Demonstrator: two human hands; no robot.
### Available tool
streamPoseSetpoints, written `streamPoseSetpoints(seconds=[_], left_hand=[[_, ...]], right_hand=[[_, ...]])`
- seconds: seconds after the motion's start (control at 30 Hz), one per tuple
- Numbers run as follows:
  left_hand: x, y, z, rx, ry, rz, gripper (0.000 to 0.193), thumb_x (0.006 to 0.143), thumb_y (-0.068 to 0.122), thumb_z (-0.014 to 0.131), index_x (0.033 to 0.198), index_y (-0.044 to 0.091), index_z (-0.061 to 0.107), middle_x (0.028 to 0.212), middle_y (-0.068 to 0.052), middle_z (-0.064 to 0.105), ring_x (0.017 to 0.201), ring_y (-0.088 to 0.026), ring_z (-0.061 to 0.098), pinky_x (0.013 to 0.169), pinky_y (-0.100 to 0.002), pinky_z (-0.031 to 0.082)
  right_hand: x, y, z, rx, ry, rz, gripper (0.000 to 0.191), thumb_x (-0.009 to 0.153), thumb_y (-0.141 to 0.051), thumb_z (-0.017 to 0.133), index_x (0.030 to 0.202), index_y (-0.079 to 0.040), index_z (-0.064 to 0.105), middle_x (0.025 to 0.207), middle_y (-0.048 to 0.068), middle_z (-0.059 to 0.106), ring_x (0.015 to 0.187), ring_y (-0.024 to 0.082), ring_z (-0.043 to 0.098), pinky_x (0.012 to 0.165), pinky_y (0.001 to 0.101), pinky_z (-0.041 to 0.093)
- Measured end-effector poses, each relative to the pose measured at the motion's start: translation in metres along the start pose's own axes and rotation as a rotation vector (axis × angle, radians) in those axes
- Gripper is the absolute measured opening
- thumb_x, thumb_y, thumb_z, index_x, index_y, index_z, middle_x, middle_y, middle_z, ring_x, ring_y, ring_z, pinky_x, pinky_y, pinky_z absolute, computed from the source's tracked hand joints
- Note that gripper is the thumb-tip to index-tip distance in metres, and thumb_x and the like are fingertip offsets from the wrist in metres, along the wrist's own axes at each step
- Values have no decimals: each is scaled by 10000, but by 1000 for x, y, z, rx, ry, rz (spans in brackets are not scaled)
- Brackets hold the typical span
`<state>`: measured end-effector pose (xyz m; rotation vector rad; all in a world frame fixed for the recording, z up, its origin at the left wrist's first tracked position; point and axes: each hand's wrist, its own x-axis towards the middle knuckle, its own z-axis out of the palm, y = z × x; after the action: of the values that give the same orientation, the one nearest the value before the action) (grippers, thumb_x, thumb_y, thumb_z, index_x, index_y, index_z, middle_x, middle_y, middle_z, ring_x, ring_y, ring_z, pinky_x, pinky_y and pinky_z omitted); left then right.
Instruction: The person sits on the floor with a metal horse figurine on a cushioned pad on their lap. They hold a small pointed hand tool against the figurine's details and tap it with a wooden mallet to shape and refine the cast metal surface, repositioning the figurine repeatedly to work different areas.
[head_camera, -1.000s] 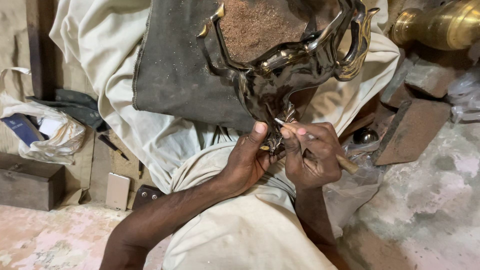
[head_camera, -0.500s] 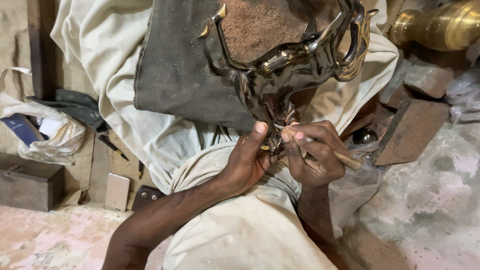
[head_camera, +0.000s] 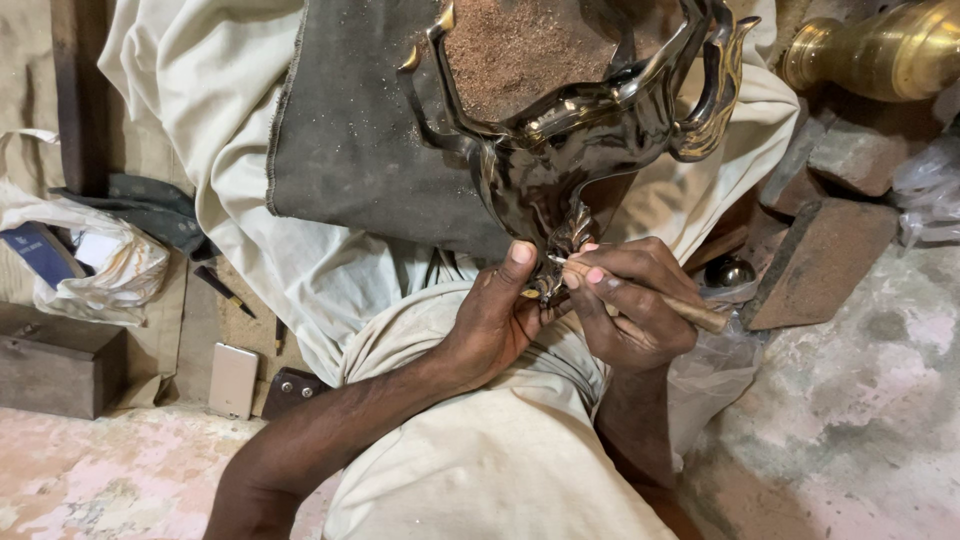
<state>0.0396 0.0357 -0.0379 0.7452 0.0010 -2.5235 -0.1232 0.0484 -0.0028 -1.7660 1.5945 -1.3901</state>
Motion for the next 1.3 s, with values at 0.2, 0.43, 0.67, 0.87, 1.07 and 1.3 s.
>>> streamPoseSetpoints(seconds=[0.2, 0.43, 0.67, 0.87, 1.07, 1.3], left_hand=[[-1, -1, 0, -9, 24, -8, 650, 1096, 541, 485, 1381, -40, 548, 1217, -85, 640, 1114, -128, 616, 968, -306, 537], [-1, 2, 2, -16, 22, -23, 680, 1098, 520, 484, 1434, -68, 537, 1265, -97, 654, 1130, -122, 633, 1009, -294, 534], [-6, 4, 2, -28, -22, 10, 661, 1100, 506, 462, 1438, -57, 530, 1296, -118, 660, 1183, -145, 648, 1050, -314, 541], [-27, 18, -9, -305, -87, 130, 632, 1094, 556, 389, 1366, 8, 544, 1323, -135, 661, 1194, -183, 654, 1011, -314, 546], [-29, 29, -26, -186, -60, 199, 666, 1116, 540, 405, 1446, -38, 454, 1267, -156, 637, 1180, -210, 648, 1034, -362, 557], [-29, 30, -35, -195, -69, 191, 705, 1100, 541, 412, 1428, -81, 454, 1283, -183, 634, 1173, -204, 649, 1032, -332, 546]], right_hand=[[3, -1, -5, 37, -43, -19, 254, 852, 64, 823, 999, -42, 645, 914, 144, 732, 853, 228, 719, 739, 325, 600], [12, 0, -11, 67, -114, -20, 276, 814, 88, 847, 948, -15, 628, 935, 161, 731, 853, 258, 722, 773, 361, 620], [3, 3, -14, 116, -99, 56, 283, 819, 86, 831, 969, -24, 618, 927, 175, 731, 850, 267, 730, 766, 340, 594], [9, -14, 4, 340, -39, 213, 318, 933, 70, 773, 1148, -47, 569, 976, 170, 749, 919, 254, 731, 881, 389, 615], [56, -25, 16, 102, -488, -211, 335, 930, 68, 774, 1141, -34, 534, 1041, 180, 734, 1040, 354, 750, 893, 438, 631], [97, -31, 26, -20, -731, -396, 321, 862, 43, 846, 1086, -14, 623, 1026, 133, 727, 943, 293, 735, 791, 370, 605]])
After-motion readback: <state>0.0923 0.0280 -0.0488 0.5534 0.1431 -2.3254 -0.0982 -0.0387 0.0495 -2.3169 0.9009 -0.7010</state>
